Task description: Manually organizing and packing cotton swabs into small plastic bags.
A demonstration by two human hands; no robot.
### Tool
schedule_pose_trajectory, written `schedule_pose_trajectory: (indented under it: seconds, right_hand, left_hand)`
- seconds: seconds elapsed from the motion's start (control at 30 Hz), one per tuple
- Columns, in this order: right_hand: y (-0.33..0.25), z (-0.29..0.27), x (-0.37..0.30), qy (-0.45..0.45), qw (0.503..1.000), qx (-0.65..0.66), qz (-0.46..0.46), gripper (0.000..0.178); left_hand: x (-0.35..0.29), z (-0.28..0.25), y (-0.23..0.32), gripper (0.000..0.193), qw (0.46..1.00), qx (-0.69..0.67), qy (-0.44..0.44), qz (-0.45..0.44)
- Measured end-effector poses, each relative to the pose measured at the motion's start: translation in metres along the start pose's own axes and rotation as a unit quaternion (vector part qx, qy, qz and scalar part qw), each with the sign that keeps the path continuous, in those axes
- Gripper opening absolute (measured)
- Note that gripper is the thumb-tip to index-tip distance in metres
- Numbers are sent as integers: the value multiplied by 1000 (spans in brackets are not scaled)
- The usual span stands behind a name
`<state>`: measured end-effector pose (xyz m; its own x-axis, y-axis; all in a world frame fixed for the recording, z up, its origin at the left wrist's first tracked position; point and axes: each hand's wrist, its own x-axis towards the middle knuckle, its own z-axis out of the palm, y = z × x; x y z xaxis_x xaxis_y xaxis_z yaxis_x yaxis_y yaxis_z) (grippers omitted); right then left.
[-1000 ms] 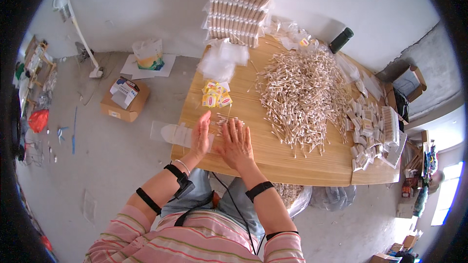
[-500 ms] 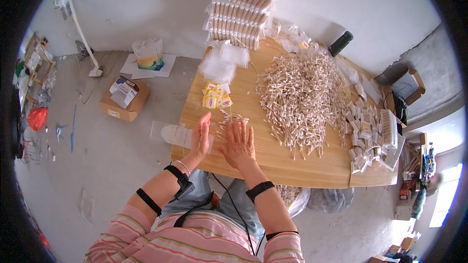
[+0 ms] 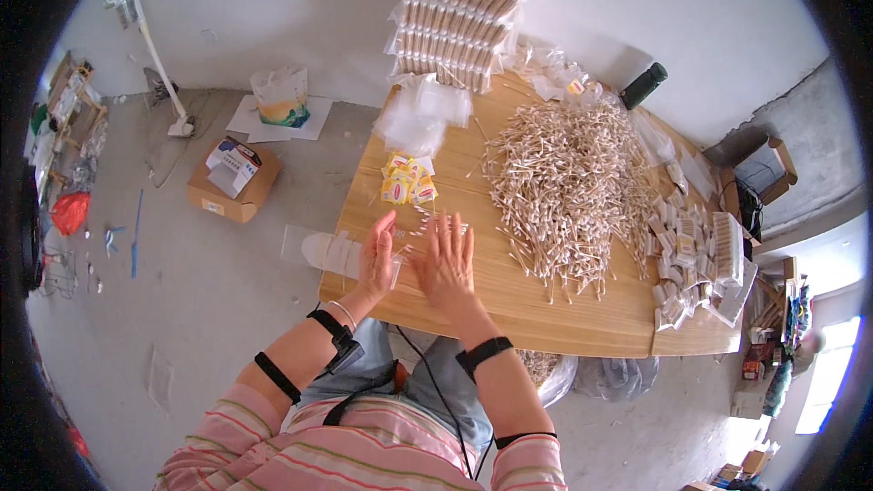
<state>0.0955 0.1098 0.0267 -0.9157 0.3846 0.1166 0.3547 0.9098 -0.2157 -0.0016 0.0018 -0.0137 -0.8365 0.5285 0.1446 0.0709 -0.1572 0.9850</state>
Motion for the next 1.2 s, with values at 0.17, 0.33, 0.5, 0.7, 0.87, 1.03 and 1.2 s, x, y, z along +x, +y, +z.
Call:
schedule_pose_trajectory:
  seconds: [0.17, 0.33, 0.5, 0.7, 0.87, 1.03, 1.2]
  right_hand:
    - [17, 5, 27, 34, 997, 51, 43, 59]
    - [11, 13, 3, 56, 986, 154, -15, 40]
    - [12, 17, 12, 122, 954, 272, 24, 32]
    - [3, 17, 9, 105, 976, 191, -3, 29]
    - [19, 24, -3, 125, 957, 260, 42, 31]
    - [13, 23, -7, 202, 846, 474, 136, 32]
    - [-7, 26, -1, 175, 853, 482, 96, 37]
  left_hand:
    - [0, 3, -1, 61, 999, -41, -2, -23]
    - [-1, -1, 3, 60, 1000, 20, 10, 11]
    - [1, 0, 6, 62, 1000, 16, 6, 8]
    - [2, -2, 3, 59, 999, 30, 4, 30]
    - [0, 0, 6, 60, 1000, -9, -3, 22]
    - [-1, -1, 9, 61, 999, 13, -48, 19]
    - [4, -4, 5, 63, 995, 52, -82, 27]
